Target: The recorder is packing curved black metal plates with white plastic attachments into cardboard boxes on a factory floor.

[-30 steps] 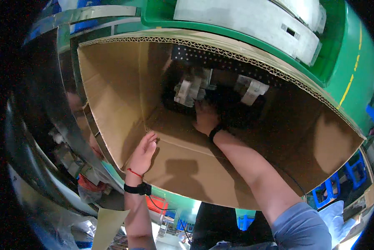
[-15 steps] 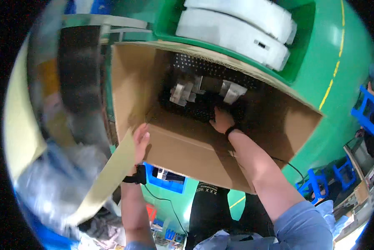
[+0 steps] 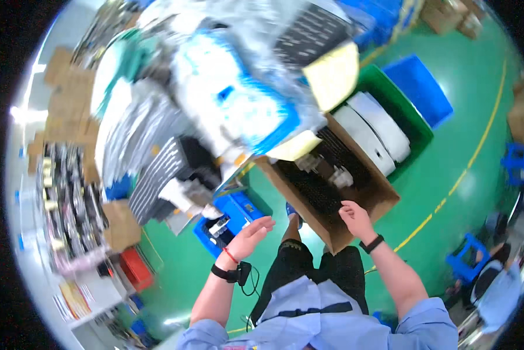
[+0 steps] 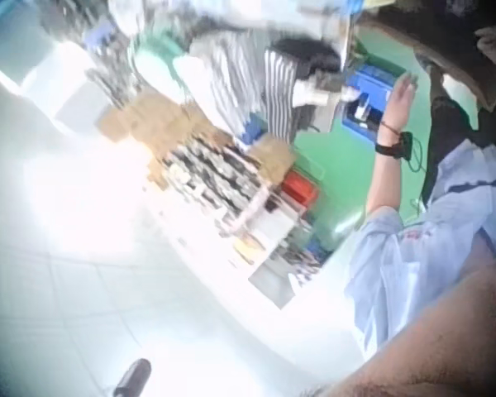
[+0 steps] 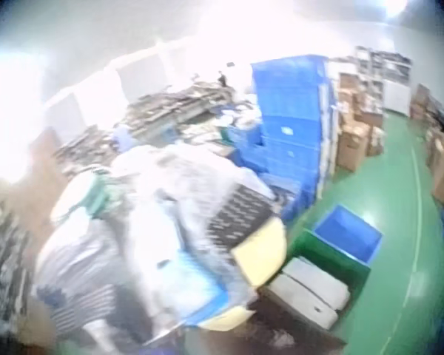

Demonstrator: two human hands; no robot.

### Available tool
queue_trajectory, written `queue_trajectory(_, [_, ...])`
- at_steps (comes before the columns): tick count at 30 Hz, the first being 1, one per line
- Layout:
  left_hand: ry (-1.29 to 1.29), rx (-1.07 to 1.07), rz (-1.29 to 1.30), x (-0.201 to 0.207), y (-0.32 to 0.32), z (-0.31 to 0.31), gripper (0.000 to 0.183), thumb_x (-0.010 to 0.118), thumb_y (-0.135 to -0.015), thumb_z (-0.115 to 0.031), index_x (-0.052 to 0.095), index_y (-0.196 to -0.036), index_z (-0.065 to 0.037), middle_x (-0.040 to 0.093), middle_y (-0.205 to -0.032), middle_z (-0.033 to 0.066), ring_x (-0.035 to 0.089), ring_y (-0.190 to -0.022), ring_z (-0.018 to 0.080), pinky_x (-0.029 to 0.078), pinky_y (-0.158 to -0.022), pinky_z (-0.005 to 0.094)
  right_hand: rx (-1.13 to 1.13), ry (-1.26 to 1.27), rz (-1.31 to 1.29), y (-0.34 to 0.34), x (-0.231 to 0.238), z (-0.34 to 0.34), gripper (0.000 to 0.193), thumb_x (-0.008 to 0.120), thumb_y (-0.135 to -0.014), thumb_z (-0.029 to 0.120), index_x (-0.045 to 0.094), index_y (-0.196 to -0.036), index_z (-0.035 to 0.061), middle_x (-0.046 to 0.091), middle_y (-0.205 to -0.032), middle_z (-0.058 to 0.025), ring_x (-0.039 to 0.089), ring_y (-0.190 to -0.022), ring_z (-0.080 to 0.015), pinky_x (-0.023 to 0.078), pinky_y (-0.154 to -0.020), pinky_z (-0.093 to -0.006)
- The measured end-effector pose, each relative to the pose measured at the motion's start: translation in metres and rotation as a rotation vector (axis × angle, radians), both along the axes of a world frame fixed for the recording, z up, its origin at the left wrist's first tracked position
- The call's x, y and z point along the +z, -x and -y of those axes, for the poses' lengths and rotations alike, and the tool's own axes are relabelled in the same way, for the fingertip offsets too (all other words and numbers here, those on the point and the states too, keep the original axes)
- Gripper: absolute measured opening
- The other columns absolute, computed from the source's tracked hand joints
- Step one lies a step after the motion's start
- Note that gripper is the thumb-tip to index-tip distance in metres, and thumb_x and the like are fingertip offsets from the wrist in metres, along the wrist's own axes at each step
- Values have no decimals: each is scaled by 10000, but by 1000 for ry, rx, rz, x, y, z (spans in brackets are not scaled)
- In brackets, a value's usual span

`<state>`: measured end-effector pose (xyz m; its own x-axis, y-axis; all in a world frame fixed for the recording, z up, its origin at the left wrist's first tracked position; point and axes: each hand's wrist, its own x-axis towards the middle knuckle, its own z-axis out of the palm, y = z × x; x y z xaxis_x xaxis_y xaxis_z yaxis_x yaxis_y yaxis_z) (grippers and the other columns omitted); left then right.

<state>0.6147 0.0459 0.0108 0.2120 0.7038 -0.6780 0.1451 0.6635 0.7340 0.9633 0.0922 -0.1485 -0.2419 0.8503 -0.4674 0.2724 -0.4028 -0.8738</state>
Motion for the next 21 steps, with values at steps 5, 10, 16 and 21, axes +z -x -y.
queue_trajectory(5, [-298, 537, 37, 95, 86, 67, 347, 474, -1021, -342, 570, -1131, -28, 650, -1077, 103, 623, -1035, 214, 480, -941, 362, 60, -42, -189, 77, 124, -4, 329, 657, -916, 139, 581, -1206, 4, 667, -986, -50, 624, -868, -114, 517, -787, -271])
queue_trajectory(10, [-309, 1044, 153, 94, 194, 99, 304, 481, -1006, -367, 560, -1038, -75, 604, -1038, 75, 592, -994, 205, 464, -888, 358, 218, -165, -404, 210, 210, -17, 353, 647, -916, 111, 557, -1244, 17, 655, -1055, -74, 627, -958, -128, 509, -846, -274])
queue_trajectory(16, [-83, 859, 196, 4, 258, 73, 643, 506, -954, -553, 438, -1397, -92, 464, -1424, 104, 397, -1336, 255, 301, -1092, 462, 249, -402, -378, 389, 233, -52, 311, 683, -883, 126, 595, -1156, 6, 629, -1054, -70, 600, -976, -136, 486, -852, -278])
queue_trajectory(21, [-39, 742, 276, -11, 265, 32, 672, 530, -954, -519, 362, -1453, -101, 427, -1463, 75, 384, -1344, 227, 240, -1110, 480, 534, -851, -144, 510, 280, -93, 370, 703, -838, 188, 606, -1139, -4, 601, -1120, -170, 583, -1060, -340, 469, -921, -394])
